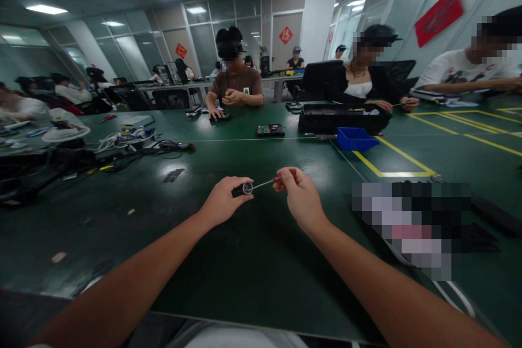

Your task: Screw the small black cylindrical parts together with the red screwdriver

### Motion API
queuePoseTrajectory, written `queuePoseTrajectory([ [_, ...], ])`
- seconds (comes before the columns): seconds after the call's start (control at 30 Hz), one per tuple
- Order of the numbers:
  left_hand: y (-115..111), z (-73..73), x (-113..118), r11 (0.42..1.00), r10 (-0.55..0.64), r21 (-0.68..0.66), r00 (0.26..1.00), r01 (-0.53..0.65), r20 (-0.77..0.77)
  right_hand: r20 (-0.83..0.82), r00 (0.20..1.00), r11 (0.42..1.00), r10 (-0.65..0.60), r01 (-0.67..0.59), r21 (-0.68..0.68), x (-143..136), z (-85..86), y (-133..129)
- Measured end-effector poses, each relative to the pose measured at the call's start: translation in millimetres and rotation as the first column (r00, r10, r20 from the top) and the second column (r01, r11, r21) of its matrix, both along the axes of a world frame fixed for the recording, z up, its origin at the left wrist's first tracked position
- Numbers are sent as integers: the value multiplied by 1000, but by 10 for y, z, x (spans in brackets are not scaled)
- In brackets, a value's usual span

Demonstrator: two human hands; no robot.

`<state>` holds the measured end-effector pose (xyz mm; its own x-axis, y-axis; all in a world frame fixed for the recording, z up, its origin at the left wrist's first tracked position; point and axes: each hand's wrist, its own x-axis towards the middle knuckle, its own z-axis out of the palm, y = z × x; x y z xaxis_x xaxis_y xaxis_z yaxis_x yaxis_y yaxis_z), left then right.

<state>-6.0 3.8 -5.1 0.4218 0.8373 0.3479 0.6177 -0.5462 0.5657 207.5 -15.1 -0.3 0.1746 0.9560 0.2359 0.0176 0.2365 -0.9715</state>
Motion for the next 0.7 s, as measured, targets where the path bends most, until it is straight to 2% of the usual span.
queuePoseTrajectory([
  [0.13,-4,9,6,1000,2,4,1000,-2,-22,195,981,997,16,-31,75,-25,54,-78],
  [0.3,3,5,1,1000,6,22,1000,-6,-16,321,946,987,-50,-4,163,-40,82,-145],
  [0.7,5,-7,-13,1000,8,15,1000,-8,-6,313,948,984,-57,0,181,-21,48,-142],
])
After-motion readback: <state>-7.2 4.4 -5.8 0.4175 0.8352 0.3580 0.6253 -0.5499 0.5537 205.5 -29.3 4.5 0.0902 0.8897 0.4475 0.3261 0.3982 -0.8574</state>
